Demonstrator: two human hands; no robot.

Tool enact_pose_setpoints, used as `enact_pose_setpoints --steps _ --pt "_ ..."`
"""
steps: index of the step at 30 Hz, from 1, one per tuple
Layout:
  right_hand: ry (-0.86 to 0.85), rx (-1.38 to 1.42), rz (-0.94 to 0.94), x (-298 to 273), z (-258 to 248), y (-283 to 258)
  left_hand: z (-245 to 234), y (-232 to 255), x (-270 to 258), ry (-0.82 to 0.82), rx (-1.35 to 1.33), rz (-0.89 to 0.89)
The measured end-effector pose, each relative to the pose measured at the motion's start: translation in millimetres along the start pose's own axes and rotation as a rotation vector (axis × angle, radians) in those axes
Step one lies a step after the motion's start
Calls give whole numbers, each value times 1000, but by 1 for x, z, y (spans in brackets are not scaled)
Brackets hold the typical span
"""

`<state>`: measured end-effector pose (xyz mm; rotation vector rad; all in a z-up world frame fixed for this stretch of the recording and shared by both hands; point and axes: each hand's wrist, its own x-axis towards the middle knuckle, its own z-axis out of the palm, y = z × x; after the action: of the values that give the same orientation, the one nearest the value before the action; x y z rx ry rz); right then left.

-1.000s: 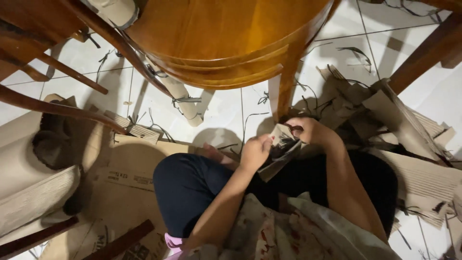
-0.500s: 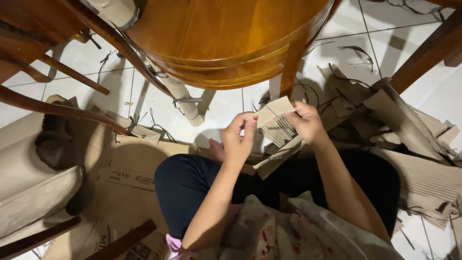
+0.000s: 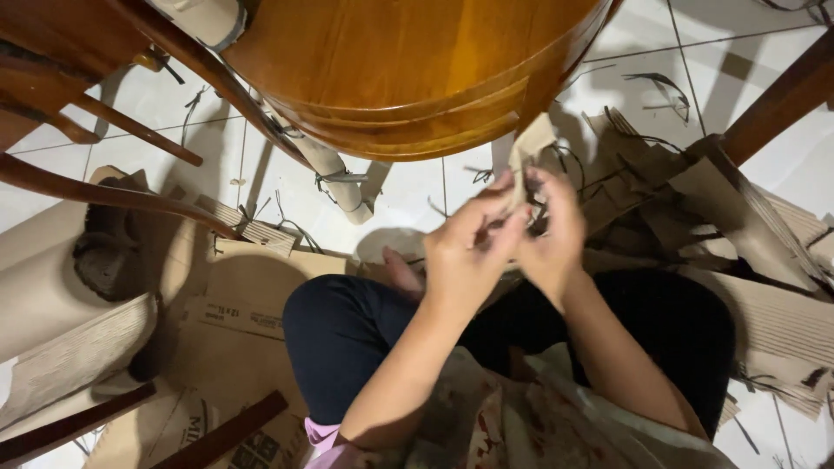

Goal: Wrapping wooden stool legs with brown paper and securing them with wire ties for protection.

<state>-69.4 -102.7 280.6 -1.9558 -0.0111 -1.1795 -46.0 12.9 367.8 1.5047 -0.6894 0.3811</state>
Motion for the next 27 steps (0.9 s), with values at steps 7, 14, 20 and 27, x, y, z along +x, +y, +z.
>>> enact_pose_setpoints --steps 7,14,20,27 --pt "69 211 189 -6 -39 65 -66 -86 -5 165 55 -78" --pt "-18 109 477 -12 28 115 -175 -249 16 374 250 -368" --pt "-11 231 357 -21 57 152 -171 -336 32 296 186 -392" --pt "27 273 347 -13 66 151 -172 -361 45 328 261 -490"
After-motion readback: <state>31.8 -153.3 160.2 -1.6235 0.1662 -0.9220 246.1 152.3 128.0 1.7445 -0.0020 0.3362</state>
